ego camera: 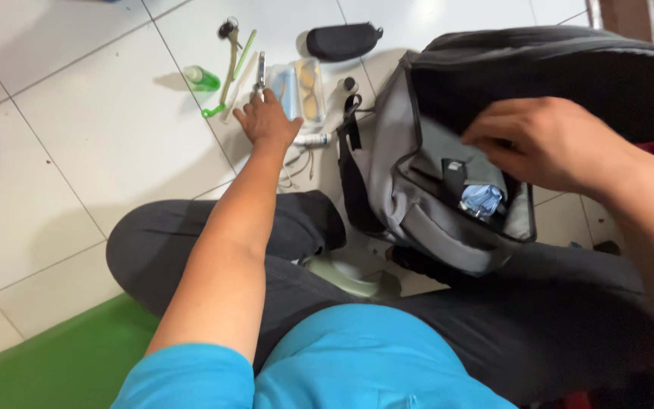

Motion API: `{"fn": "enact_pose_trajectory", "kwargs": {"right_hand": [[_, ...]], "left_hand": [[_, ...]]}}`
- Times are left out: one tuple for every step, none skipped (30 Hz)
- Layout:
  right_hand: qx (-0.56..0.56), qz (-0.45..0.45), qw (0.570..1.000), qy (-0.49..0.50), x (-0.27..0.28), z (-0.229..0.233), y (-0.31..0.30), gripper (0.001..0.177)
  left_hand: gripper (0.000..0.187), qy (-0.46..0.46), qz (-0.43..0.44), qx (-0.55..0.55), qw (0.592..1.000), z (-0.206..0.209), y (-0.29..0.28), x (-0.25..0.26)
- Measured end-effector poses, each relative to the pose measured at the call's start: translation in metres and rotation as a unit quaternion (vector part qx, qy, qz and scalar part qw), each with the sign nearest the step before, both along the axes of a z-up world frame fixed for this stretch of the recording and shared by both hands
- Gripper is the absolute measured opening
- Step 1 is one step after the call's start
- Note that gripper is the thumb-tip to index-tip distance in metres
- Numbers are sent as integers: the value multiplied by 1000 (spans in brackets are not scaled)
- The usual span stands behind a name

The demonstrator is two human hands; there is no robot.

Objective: The person sits on a small stool and packs a gray backpack with daily essentials. They place a water bottle, a plastic container, a small bottle, a black pouch, a charger cable, a green bottle, a comb, a straw, a keychain, and a cap into the bag.

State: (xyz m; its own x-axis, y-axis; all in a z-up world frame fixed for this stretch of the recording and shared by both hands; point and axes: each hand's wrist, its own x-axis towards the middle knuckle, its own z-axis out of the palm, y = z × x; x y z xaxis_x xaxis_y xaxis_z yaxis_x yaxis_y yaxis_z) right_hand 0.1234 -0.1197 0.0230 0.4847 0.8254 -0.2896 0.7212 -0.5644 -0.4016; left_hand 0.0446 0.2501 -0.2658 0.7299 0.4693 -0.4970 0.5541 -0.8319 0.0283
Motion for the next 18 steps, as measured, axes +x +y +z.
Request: {"fn": "enact_pose_trajectory", "kwargs": {"right_hand": [[-21, -21, 999, 11, -4, 5, -9, 20], [-42, -43, 998, 21, -7, 8, -16, 20], [-31, -57, 998, 27, -9, 11, -21, 20], [-21, -72, 997, 32, -10, 13, -26, 20], [-11, -86, 996, 38, -12, 14, -30, 21], [1, -95, 995, 40, -14, 14, -33, 20], [15, -103, 994, 42, -15, 12, -33, 21], [28, -111, 992, 45, -16, 11, -33, 21], [32, -109, 993, 45, -16, 10, -33, 21], [36, -106, 993, 45, -17, 7, -30, 22], [40, -101, 993, 49, -20, 2, -24, 22], [43, -102, 992, 55, -21, -4, -17, 23], [48, -101, 992, 61, -21, -13, -6, 23], [61, -90, 992, 57, -22, -21, 6, 24], [72, -81, 993, 54, -25, -31, 18, 25], [83, -95, 990, 61, -27, -42, 31, 27], [96, -111, 987, 66, -28, -53, 46, 30], [123, -132, 979, 98, -29, -65, 62, 34]], "left_hand": [[91, 4, -1, -6, 1000, -2, 1, -1], [94, 23, -1, -4, 1000, -3, 0, -3], [97, 34, -4, -1, 999, -3, -1, 2], [100, 46, -7, 1, 999, -2, -2, 6], [101, 32, -6, 6, 999, -2, -4, 7], [103, 18, -4, 11, 1000, -1, -6, 7], [104, 4, -2, 17, 1000, 2, -6, 6], [99, 13, -5, 17, 1000, 6, -5, 5], [95, 21, -8, 15, 1000, 11, -6, 6], [91, 30, -11, 13, 999, 17, -8, 10], [92, 22, -5, 12, 1000, 25, -8, 11], [93, 15, 0, 10, 1000, 35, -9, 11], [95, 7, 6, 11, 1000, 47, -7, 13], [92, -4, 8, -5, 1000, 61, -7, 14], [90, -14, 9, -23, 1000, 75, -10, 14], [88, -25, 10, -40, 999, 90, -16, 13], [88, -47, -1, -52, 998, 106, -23, 15], [88, -69, -13, -63, 996, 121, -34, 17]]}}
